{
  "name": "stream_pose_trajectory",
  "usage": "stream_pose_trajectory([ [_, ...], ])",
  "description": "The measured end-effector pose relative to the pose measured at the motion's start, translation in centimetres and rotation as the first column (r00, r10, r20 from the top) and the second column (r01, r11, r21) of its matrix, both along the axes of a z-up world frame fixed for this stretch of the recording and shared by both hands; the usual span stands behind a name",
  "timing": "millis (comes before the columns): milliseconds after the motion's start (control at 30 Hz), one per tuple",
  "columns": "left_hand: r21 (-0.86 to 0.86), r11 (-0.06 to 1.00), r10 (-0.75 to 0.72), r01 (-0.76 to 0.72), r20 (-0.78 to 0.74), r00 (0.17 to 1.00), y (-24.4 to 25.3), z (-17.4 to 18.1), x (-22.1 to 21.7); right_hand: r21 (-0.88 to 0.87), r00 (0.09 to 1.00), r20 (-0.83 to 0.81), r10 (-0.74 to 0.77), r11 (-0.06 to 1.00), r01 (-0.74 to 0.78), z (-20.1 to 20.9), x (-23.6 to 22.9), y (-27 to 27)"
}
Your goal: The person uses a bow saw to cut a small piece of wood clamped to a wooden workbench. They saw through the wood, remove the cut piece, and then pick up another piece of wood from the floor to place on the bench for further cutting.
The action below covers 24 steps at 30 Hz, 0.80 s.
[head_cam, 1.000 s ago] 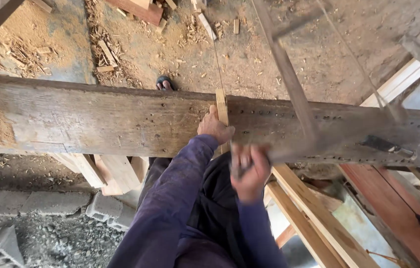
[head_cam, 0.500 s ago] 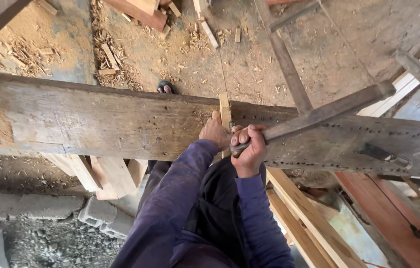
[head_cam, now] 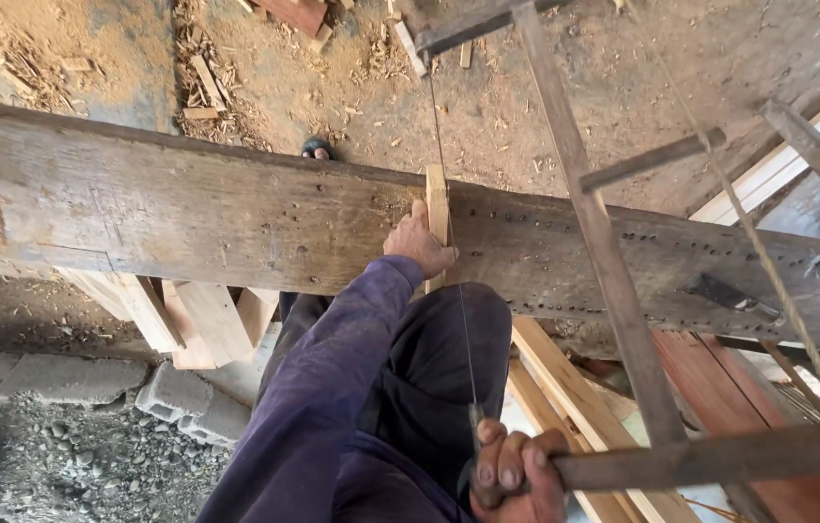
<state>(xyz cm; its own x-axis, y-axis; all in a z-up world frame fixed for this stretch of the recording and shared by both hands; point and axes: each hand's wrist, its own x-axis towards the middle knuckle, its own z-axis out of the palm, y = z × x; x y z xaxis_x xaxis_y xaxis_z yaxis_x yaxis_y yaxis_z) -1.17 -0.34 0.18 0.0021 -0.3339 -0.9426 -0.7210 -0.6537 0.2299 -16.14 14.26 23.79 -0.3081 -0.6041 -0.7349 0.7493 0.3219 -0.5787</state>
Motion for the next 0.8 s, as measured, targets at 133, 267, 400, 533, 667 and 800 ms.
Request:
stream_pose_trajectory([
  [133, -0.009, 1.0, -0.015, 0.015, -0.007, 1.0, 0.2, -0.2, 0.2, 0.158, 0.999, 0.046, -0.003, 0.987, -0.004, -9.1, 3.7, -8.4],
  [267, -0.032, 0.999, 0.038, -0.038, -0.019, 0.999, 0.6, -1.0, 0.1, -0.059, 0.999, -0.009, 0.045, 0.997, -0.046, -17.0, 4.9, -12.8],
  [400, -0.008, 0.999, 0.041, -0.041, 0.011, 0.999, -0.1, 0.1, 0.0, -0.076, 1.0, 0.019, 0.011, 0.997, -0.009, -9.3, 2.3, -5.6],
  [533, 0.007, 1.0, 0.028, -0.028, -0.001, 1.0, 0.0, -0.1, -0.1, -0.102, 0.998, -0.056, -0.018, 0.995, 0.012, 0.9, 1.9, -3.0],
  [667, 0.003, 1.0, 0.027, -0.027, 0.008, 1.0, 1.1, -0.9, -0.5, -0.013, 0.877, -0.414, 0.245, 0.961, -0.275, -9.8, 3.4, -6.2],
  [800, -0.098, 0.99, 0.104, -0.104, -0.012, 0.995, 1.2, -1.6, 0.2, -0.152, 1.0, -0.004, -0.023, 0.988, 0.022, -20.1, 5.2, -12.0],
])
